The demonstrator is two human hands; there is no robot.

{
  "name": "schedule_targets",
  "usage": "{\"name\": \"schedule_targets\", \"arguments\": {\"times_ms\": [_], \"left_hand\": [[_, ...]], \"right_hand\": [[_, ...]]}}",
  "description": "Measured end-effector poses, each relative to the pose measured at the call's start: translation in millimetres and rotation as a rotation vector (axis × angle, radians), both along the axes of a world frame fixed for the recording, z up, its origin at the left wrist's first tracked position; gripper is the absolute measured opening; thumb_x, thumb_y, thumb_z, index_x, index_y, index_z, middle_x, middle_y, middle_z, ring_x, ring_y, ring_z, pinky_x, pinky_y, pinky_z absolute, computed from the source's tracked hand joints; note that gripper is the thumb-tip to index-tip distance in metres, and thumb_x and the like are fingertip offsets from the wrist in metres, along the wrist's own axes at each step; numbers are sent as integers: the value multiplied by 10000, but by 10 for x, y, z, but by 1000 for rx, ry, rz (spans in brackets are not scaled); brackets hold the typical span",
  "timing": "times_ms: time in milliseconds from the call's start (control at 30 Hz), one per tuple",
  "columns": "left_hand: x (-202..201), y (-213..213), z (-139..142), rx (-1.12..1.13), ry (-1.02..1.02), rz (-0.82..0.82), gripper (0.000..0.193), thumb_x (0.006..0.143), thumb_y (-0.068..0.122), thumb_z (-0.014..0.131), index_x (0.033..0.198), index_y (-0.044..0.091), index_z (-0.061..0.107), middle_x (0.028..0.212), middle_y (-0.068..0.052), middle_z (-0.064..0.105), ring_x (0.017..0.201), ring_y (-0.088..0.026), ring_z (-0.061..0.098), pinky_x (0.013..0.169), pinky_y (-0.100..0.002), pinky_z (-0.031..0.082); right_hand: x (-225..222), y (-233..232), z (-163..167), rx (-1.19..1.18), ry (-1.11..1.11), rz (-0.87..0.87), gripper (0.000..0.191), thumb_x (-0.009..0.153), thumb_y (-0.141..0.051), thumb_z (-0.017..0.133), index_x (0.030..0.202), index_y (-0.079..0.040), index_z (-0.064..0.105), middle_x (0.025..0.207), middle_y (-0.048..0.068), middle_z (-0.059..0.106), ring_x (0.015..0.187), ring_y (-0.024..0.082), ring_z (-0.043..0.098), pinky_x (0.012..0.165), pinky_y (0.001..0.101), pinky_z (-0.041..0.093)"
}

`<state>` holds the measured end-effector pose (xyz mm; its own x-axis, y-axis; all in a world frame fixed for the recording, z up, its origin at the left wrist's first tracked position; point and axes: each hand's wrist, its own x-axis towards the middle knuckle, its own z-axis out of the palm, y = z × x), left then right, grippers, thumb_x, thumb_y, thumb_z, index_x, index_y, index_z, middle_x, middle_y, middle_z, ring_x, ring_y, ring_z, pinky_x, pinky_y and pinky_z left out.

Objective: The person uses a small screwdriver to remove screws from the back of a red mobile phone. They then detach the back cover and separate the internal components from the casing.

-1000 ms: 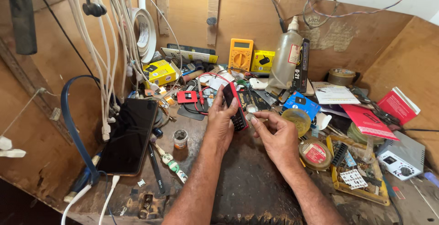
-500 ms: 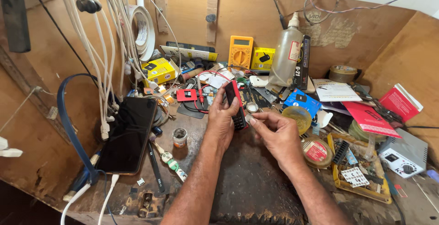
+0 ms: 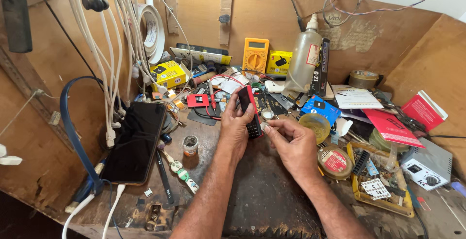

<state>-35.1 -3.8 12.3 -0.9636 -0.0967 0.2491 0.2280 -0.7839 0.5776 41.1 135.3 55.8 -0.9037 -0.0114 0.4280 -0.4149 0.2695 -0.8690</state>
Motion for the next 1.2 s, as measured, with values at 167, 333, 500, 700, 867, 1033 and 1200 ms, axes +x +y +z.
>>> {"name": "schedule_targets", "arguments": {"times_ms": [167,333,500,700,867,1033,1200], "left_hand": [[16,17,17,-35,28,39,696,904,-3,710,1539,77,436,1209,-89,672,1026,-153,658,854,-304,564],[72,3,72,-22,13,22,677,898,12,720,1517,84,457,1170,-76,676,993,-144,670,810,-306,583],[119,-7,119,-11,-23,6,675,888,30,718,1504,112,454,1115,-71,686,925,-150,673,738,-330,590],[126,23,112,6,-15,41,690,887,19,724,1508,111,437,1124,-80,699,950,-143,685,783,-306,594],[81,27,51,8,11,46,682,899,9,721,1515,95,441,1152,-96,696,994,-154,674,832,-312,582],[26,18,-9,14,9,7,675,904,14,715,1515,83,439,1226,-83,695,1072,-161,672,894,-316,560],[53,23,0,-25,-4,16,710,893,30,731,1525,98,414,1209,-87,701,1055,-158,676,871,-300,569]], "right_hand": [[155,-65,66,228,321,-147,170,894,-95,773,1048,-23,780,897,57,803,778,90,734,684,260,572],[266,-140,178,370,450,-235,166,876,-91,779,1036,-43,773,948,123,788,828,190,787,682,307,586],[308,-177,225,525,572,-293,150,879,-88,777,1026,-60,766,891,124,762,759,280,750,623,365,565],[265,-120,130,574,606,-302,157,893,-83,772,1049,-67,763,865,115,763,722,250,750,609,357,564],[36,-20,81,58,215,-12,156,939,-135,771,1060,-37,785,794,53,735,644,78,658,550,237,501],[-65,80,94,-230,-324,109,147,887,-143,764,983,-31,762,599,1,620,362,29,370,316,224,208],[-52,67,81,-216,-356,87,155,886,-146,764,988,-28,759,608,7,619,375,34,390,326,218,223]]}}
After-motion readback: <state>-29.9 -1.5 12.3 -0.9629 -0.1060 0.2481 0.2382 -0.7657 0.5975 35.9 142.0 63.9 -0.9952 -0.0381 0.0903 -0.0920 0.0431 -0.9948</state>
